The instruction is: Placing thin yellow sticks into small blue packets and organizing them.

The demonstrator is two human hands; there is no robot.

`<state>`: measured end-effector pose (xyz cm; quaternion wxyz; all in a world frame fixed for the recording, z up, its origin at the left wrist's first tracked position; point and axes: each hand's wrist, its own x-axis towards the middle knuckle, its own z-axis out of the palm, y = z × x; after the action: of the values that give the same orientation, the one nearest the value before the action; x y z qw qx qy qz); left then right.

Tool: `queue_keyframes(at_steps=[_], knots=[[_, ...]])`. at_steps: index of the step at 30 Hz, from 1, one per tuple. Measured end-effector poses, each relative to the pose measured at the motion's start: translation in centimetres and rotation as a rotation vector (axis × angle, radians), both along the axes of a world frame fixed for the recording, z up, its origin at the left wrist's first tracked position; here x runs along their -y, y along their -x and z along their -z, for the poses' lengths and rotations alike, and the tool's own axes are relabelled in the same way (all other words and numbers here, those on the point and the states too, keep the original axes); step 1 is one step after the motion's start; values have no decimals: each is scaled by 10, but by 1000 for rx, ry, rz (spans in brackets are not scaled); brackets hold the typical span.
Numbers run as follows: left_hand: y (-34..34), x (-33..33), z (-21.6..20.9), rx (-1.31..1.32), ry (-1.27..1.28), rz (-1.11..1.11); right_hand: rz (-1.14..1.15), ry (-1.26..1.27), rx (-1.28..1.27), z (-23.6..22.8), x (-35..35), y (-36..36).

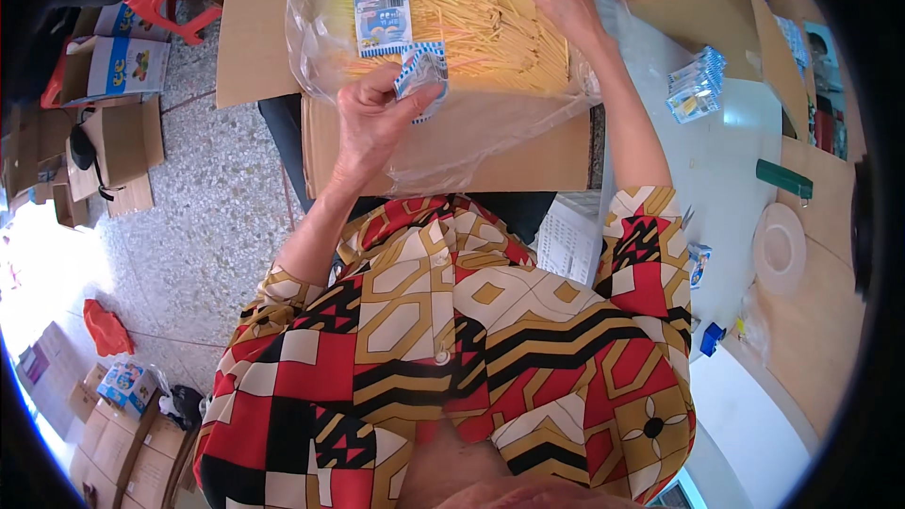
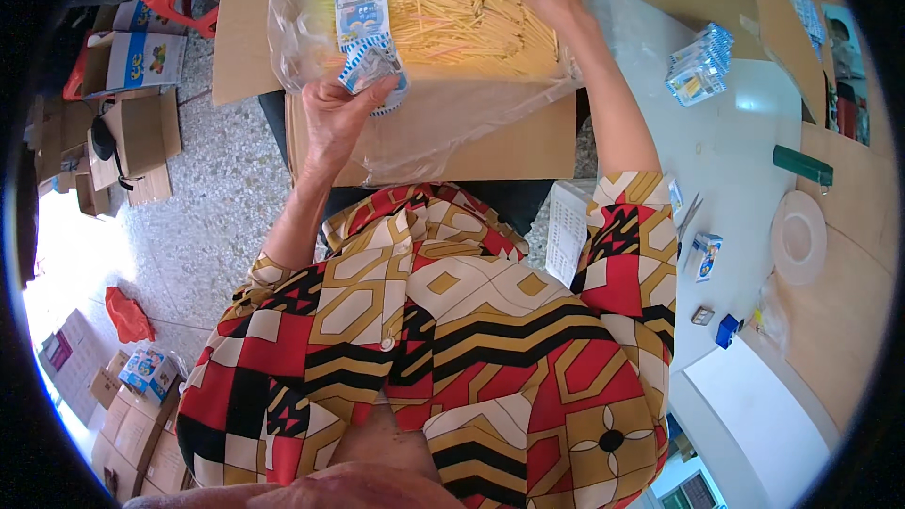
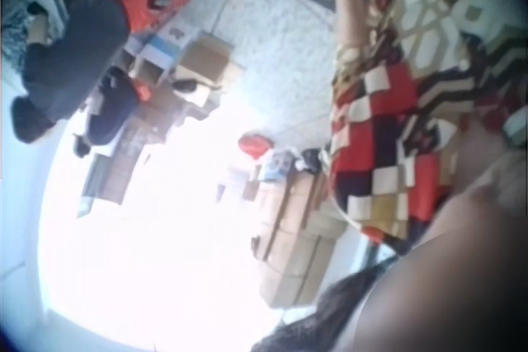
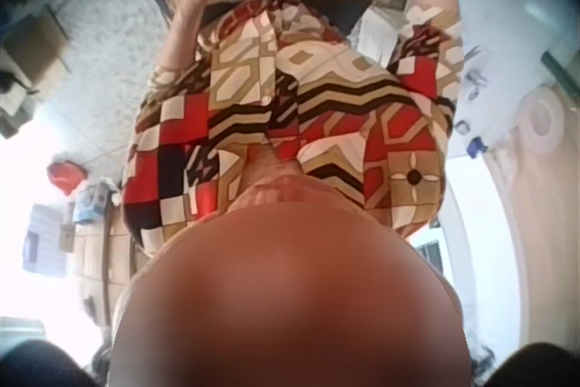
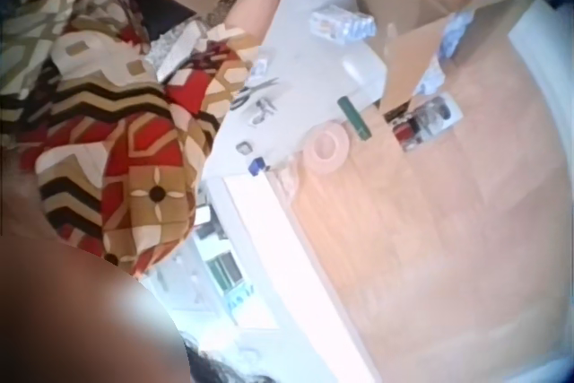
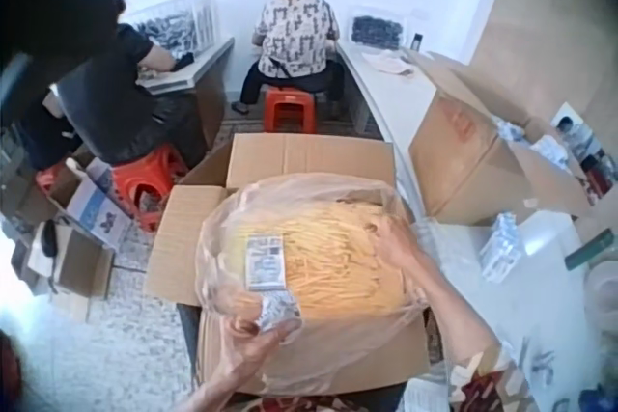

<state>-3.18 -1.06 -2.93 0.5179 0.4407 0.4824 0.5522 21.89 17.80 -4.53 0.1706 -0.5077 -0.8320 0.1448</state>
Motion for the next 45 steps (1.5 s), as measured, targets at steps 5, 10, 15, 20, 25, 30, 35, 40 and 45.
queue_keyframes(at_steps=[5, 10, 15, 20, 25, 30, 35, 40, 45], knots=[[-5, 0, -1, 13, 27, 13, -57, -96, 10, 5, 11, 1], [-5, 1, 0, -7, 46, 27, -33, -57, -10, -6, 21, 36], [-8, 1, -1, -32, 40, 32, -82, -73, -28, -1, 24, 78], [-5, 2, -2, -19, 3, 12, -52, -118, 163, 3, 18, 107], [-2, 3, 4, -21, -22, 0, -48, -100, 328, 5, 10, 113], [-1, 2, 7, -45, -26, -13, -73, -70, 366, 6, 5, 105], [-3, 0, 10, -64, -47, -4, -121, -125, 420, 13, 0, 111], [-2, 0, 7, -132, -40, 1, -129, -171, 452, 21, 0, 118], [-3, 2, 4, -65, -20, -5, -97, -134, 388, 14, 6, 117]])
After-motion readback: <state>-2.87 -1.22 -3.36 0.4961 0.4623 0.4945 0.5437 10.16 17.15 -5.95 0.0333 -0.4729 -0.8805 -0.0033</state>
